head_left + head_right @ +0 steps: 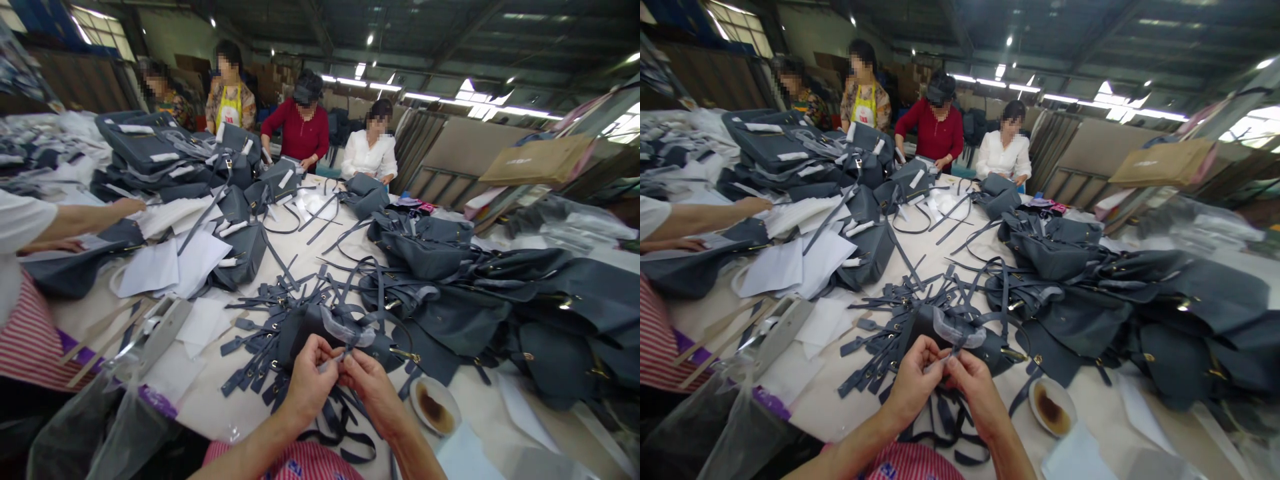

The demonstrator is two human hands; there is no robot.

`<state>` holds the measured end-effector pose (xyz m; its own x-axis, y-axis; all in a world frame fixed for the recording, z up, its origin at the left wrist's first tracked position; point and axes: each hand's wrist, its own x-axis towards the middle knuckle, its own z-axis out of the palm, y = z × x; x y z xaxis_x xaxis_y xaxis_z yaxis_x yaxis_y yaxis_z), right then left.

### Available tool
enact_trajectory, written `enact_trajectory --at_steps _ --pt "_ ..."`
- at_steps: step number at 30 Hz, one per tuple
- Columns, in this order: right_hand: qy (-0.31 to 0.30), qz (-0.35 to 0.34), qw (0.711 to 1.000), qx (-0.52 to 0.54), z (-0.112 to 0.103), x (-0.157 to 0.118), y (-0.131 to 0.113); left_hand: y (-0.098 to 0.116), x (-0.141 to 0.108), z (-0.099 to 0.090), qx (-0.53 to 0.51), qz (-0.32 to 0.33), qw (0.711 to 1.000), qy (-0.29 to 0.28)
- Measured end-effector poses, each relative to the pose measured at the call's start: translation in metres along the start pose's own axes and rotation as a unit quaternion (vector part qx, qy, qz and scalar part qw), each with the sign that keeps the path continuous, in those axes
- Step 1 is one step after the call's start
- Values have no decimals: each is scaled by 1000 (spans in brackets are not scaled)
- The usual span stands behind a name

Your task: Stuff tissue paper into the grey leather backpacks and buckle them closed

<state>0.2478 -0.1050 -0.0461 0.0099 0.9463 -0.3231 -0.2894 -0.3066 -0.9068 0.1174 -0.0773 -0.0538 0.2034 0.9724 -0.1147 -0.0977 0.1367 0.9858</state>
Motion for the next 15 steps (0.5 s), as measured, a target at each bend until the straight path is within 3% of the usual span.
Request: enact_trajectory --at_steps 6,10,15 --pt "62 -20 998 9 2 2 -4 -3 -4 -5 -78 -5 993 -85" --pt "66 -36 997 8 5 4 -5 -2 -5 -6 -78 -17 994 -75" --pt "84 -70 991 -77 10 2 -5 -10 -7 -5 -91 -32 993 -69"
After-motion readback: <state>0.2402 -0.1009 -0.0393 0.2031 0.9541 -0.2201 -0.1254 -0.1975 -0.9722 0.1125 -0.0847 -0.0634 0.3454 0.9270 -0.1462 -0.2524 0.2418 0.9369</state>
